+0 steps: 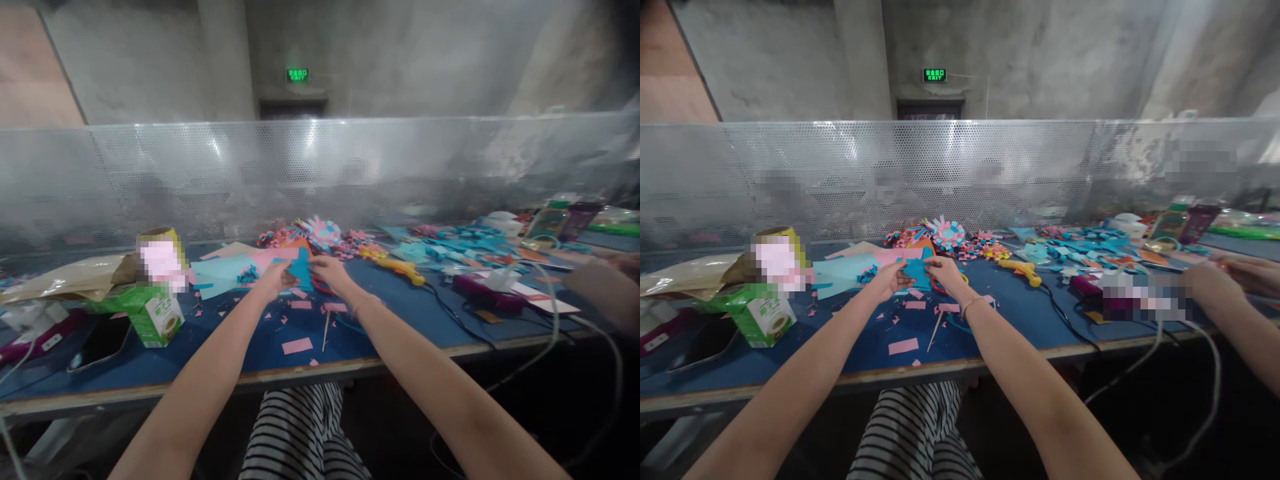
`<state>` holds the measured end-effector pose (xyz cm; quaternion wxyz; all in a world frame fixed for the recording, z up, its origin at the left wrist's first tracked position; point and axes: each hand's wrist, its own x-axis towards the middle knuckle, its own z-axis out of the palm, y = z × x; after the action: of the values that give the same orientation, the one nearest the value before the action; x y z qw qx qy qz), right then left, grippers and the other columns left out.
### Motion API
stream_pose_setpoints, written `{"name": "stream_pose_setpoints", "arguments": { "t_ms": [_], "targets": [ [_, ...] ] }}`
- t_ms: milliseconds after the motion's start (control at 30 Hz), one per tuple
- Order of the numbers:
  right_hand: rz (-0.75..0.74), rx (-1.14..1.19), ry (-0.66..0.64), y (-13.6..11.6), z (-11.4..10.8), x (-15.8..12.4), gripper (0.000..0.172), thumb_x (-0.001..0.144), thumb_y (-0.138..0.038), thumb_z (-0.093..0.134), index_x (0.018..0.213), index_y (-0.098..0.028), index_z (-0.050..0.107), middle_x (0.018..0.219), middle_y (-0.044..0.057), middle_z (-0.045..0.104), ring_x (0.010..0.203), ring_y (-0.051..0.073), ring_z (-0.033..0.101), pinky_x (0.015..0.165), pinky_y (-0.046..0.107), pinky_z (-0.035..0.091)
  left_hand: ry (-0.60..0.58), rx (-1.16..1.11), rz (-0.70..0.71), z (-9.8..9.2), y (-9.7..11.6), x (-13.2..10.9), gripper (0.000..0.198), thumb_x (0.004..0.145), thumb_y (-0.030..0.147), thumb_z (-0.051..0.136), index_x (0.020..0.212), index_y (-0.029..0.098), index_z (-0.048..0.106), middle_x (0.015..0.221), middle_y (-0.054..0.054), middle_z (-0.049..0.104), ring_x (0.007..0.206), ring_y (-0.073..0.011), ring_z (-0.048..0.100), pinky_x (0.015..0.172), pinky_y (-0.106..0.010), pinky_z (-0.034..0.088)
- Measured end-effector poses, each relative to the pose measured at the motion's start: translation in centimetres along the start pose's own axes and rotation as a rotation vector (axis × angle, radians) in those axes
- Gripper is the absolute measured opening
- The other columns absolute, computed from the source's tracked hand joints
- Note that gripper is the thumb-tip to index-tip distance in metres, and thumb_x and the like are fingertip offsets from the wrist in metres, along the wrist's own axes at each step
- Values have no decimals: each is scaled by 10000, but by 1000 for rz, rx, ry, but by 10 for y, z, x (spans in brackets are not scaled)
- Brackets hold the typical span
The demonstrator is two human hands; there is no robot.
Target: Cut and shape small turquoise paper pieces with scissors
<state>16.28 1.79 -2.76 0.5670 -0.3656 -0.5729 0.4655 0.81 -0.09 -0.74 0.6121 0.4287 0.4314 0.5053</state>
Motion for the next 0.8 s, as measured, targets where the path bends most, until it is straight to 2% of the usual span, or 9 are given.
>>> {"name": "stream_pose_setpoints", "arguments": {
  "t_ms": [233, 333, 433, 600, 800],
  "targets": [
    [-95, -201, -54, -9, 0, -5, 171, 573, -214, 564, 705, -133, 638, 553, -20, 550, 475, 66, 441, 503, 223, 387, -93, 102, 1, -1, -3, -3, 170, 672, 273, 644, 755, 148, 564, 591, -2, 597, 524, -133, 608, 631, -286, 503],
    [-131, -285, -71, -12, 0, -8, 193, 588, -171, 503, 711, -128, 645, 548, -21, 545, 470, 61, 420, 494, 214, 367, -139, 140, 3, -2, -3, -4, 177, 636, 239, 680, 746, 141, 581, 596, 3, 590, 552, -121, 609, 652, -273, 497],
    [-163, -320, -80, -13, 1, -8, 232, 585, -141, 467, 728, -145, 648, 599, -9, 578, 516, 77, 462, 534, 223, 391, -169, 151, 10, -1, -3, -7, 199, 590, 213, 717, 724, 131, 595, 593, -2, 586, 581, -114, 604, 665, -267, 497],
    [-216, -251, -65, -8, 0, -5, 270, 586, -146, 490, 817, -183, 625, 715, 6, 620, 664, 119, 543, 638, 261, 438, -145, 172, 55, 2, -2, -10, 207, 542, 177, 745, 678, 110, 604, 576, -5, 575, 549, -105, 582, 638, -279, 500],
    [-150, -153, -32, -4, 0, -3, 229, 587, -194, 561, 814, -186, 595, 688, -5, 588, 640, 112, 535, 627, 264, 453, -79, 213, 123, 3, -3, -8, 254, 509, 191, 759, 688, 110, 598, 565, 5, 568, 524, -111, 577, 612, -298, 502]
  ]
}}
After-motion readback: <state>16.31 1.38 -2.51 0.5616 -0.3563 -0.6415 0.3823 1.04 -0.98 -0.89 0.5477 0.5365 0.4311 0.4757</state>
